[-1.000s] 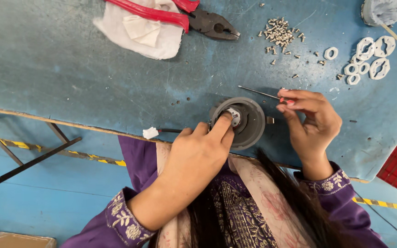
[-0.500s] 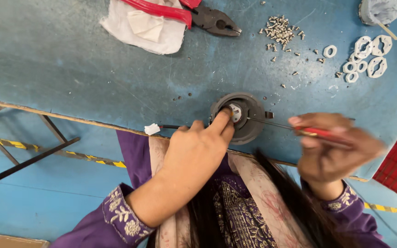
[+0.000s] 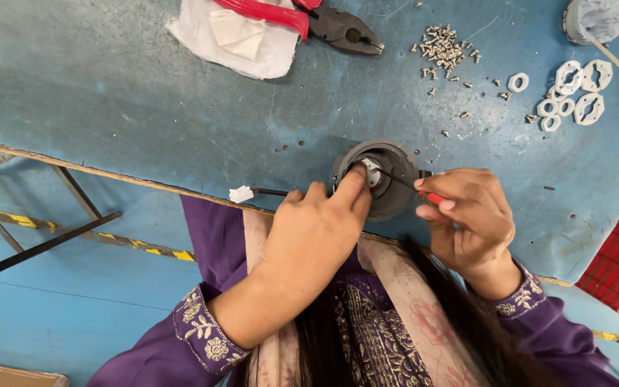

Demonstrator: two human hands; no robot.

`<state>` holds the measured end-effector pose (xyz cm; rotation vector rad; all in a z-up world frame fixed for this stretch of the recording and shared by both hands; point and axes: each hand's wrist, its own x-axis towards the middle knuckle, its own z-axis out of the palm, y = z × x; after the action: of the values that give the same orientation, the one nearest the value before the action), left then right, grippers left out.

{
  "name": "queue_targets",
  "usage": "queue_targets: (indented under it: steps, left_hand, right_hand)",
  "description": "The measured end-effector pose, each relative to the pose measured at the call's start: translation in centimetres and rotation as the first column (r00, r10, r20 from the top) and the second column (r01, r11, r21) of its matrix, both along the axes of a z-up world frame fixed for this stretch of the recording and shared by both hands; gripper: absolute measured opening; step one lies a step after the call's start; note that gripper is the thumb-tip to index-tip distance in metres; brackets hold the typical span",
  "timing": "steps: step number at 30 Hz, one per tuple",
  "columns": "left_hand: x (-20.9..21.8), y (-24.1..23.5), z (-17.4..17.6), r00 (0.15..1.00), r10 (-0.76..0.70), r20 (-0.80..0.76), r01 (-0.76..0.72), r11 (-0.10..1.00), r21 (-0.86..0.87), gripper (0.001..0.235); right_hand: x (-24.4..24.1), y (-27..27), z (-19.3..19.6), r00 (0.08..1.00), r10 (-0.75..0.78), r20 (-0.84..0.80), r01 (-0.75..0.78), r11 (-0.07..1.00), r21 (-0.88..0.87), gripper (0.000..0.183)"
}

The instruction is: The person assembles a small lighting component by hand, placing an LED board into a grey housing, inserting a wire, and using a screwdriver and a power tool to secure small screws into the assembly.

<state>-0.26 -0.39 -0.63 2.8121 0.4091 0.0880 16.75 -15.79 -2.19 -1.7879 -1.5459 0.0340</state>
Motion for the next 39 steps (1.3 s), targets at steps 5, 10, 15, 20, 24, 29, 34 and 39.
queue_targets:
  steps: [5,10,15,20,24,29,34,39]
  left_hand:
    - [0.0,-0.3,0.0,0.999,0.031,-0.025,-0.031,0.999,-0.008,0.025]
    - [0.2,-0.4,0.0,0.998,0.044,-0.033,-0.044,0.999,0.001,0.027]
    - [0.1,-0.4,-0.1,0.999,0.044,-0.022,-0.045,0.999,-0.022,0.025]
    - [0.1,-0.7,-0.4,0.998,0.061,-0.004,-0.061,0.998,-0.017,0.023]
    - [0.1,-0.8,-0.4,0.998,0.069,-0.001,-0.069,0.997,-0.028,0.023]
    - [0.1,-0.8,-0.5,0.998,0.053,-0.018,-0.053,0.999,-0.009,0.025]
    - [0.1,-0.6,-0.2,0.998,0.036,-0.050,-0.037,0.999,-0.010,0.028]
    - [0.2,-0.2,-0.1,0.997,-0.007,-0.083,0.008,1.000,0.006,0.031]
  right_hand:
    - [0.1,0.2,0.0,0.998,0.059,0.026,-0.060,0.997,0.049,0.036]
    - [0.4,0.3,0.0,0.998,0.065,0.022,-0.066,0.997,0.035,0.036]
    - [0.2,0.4,-0.4,0.998,0.064,-0.028,-0.060,0.991,0.123,0.037]
    - [0.2,1.0,0.3,0.994,0.080,0.076,-0.085,0.995,0.058,0.041]
    - [0.2,2.7,2.1,0.972,0.156,0.178,-0.164,0.986,0.031,0.040]
    - [1.1,4.9,4.3,0.985,0.159,0.065,-0.153,0.984,-0.095,0.030]
    - [1.3,4.9,3.6,0.982,0.036,-0.188,-0.068,0.984,-0.166,0.025]
    - [1.2,4.0,2.8,0.960,-0.079,-0.270,0.023,0.979,-0.205,0.025]
